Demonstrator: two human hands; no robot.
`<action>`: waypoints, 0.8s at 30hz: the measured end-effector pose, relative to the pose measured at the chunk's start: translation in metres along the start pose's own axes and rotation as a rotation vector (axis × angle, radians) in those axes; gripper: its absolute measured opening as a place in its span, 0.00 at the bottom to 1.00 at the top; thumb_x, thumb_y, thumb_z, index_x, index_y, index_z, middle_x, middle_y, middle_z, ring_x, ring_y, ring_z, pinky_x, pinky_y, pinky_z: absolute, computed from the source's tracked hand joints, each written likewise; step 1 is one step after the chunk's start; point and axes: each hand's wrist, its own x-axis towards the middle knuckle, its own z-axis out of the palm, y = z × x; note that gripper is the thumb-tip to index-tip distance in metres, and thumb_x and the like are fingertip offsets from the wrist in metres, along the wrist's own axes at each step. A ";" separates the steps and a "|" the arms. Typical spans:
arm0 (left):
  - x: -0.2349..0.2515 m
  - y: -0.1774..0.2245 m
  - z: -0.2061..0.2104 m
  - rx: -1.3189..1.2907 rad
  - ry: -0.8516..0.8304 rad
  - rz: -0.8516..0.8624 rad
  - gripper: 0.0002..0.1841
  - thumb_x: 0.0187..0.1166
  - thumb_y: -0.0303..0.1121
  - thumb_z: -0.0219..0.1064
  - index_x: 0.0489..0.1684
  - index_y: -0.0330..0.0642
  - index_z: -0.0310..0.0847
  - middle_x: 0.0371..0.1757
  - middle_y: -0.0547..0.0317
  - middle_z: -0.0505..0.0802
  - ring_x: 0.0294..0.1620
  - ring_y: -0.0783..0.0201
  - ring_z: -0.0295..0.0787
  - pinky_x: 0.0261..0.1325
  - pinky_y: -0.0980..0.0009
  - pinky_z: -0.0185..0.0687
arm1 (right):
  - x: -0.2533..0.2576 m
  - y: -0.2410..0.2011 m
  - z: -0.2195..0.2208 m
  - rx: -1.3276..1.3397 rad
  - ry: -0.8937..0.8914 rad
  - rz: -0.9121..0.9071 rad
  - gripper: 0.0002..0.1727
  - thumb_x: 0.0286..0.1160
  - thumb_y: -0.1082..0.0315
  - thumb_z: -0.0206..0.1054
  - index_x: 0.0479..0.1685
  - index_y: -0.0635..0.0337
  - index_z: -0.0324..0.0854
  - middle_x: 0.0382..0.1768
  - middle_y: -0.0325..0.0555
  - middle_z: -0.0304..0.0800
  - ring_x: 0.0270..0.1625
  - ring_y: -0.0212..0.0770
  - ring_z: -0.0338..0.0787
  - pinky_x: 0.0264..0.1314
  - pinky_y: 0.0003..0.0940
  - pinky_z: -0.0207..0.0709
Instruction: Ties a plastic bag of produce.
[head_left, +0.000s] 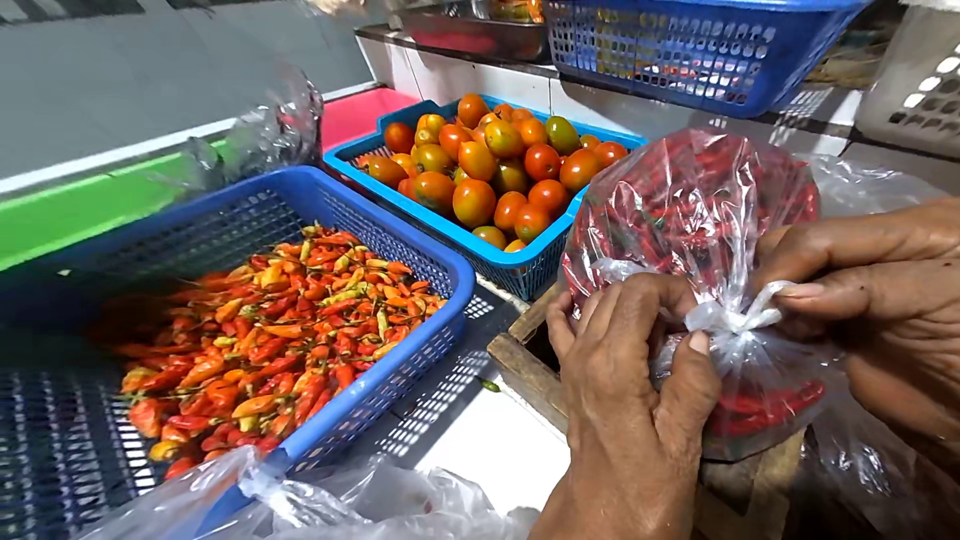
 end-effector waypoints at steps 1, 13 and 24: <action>0.000 0.000 0.000 0.009 -0.004 -0.011 0.09 0.82 0.37 0.55 0.47 0.51 0.81 0.36 0.75 0.83 0.42 0.79 0.80 0.75 0.46 0.61 | 0.000 0.001 0.000 0.007 0.002 -0.011 0.16 0.69 0.80 0.58 0.22 0.58 0.88 0.20 0.36 0.83 0.20 0.24 0.77 0.21 0.14 0.71; -0.001 -0.002 -0.001 0.001 -0.005 0.045 0.11 0.83 0.40 0.58 0.45 0.50 0.86 0.34 0.74 0.82 0.41 0.77 0.79 0.73 0.48 0.62 | 0.012 0.012 -0.022 0.370 0.031 0.030 0.21 0.89 0.70 0.47 0.25 0.58 0.80 0.20 0.37 0.77 0.18 0.29 0.76 0.21 0.21 0.75; 0.002 -0.002 -0.003 -0.191 0.026 -0.019 0.07 0.85 0.37 0.58 0.39 0.50 0.81 0.30 0.75 0.82 0.35 0.79 0.78 0.70 0.51 0.66 | 0.014 -0.010 -0.013 -0.252 -0.262 -0.091 0.07 0.64 0.73 0.62 0.33 0.56 0.87 0.25 0.34 0.83 0.23 0.26 0.80 0.21 0.16 0.73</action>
